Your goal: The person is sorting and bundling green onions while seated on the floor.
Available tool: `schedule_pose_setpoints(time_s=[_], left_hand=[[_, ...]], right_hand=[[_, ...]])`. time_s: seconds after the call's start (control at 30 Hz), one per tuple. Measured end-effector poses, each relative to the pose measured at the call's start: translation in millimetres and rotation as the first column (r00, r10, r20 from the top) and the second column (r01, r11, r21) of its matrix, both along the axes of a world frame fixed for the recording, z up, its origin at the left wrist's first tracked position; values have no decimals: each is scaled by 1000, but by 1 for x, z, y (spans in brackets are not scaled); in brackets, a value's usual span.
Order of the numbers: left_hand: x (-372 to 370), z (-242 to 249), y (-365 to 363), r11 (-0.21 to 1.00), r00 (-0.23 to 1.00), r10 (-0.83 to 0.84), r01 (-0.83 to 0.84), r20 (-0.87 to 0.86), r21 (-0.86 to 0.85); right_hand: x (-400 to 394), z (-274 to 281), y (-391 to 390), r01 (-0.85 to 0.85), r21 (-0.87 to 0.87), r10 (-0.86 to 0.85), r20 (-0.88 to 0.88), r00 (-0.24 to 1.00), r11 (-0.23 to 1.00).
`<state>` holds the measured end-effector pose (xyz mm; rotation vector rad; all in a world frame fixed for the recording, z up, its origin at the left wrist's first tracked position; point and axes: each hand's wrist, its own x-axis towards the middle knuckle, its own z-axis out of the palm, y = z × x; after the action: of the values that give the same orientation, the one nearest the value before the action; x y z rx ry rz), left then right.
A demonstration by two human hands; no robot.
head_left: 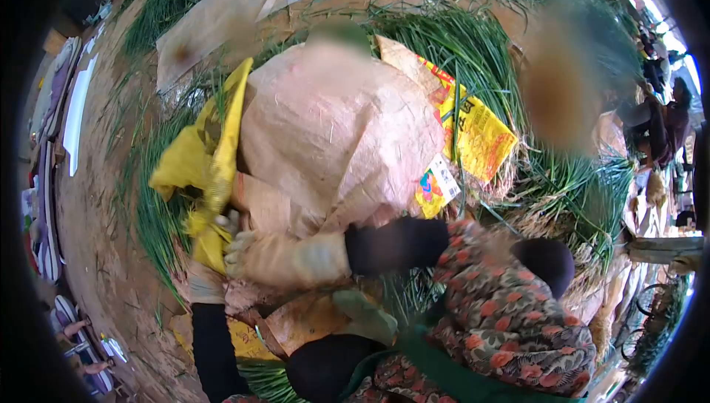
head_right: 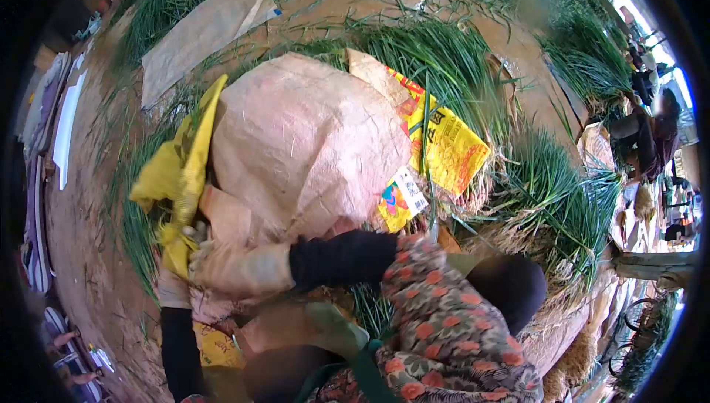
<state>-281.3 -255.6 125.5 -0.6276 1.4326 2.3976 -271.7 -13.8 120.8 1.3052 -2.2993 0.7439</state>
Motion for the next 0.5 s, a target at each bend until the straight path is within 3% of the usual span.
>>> schedule_pose_setpoints(time_s=[0.07, 0.13, 0.23, 0.27, 0.3, 0.37, 0.4, 0.43, 0.47, 0.5], left_hand=[[-10, 10, -54, 987, 989, 104, -115, -102, -109], [-21, 27, -125, 951, 950, 191, -241, -245, -192], [-23, 62, -220, 914, 880, 215, -334, -423, -230], [-18, 71, -237, 915, 878, 209, -331, -431, -231], [-7, 73, -244, 923, 893, 195, -308, -406, -233], [9, 67, -221, 960, 954, 128, -188, -271, -207], [18, 64, -208, 973, 975, 88, -127, -202, -191], [21, 73, -134, 890, 936, 314, -349, -160, -294], [25, 59, -121, 974, 981, 182, -189, -63, -128], [28, 53, -95, 993, 995, 75, -81, -65, -83]], right_hand=[[-7, 2, 47, -52, -127, 63, 85, 994, 991], [-34, -6, 115, 3, -143, 33, 242, 970, 990], [-63, -32, 221, 213, 78, -224, 469, 854, 974], [-51, -17, 233, 304, 269, -397, 435, 808, 914], [-49, -30, 236, 252, 308, -374, 453, 809, 917], [-34, -27, 197, 116, 515, -366, 416, 832, 849], [-32, -37, 181, 113, 507, -364, 429, 827, 854], [-33, -53, 168, 123, 502, -374, 437, 818, 856], [-42, -64, 162, 179, 429, -360, 389, 848, 885], [-43, -51, 156, 232, 312, -365, 487, 794, 921]])
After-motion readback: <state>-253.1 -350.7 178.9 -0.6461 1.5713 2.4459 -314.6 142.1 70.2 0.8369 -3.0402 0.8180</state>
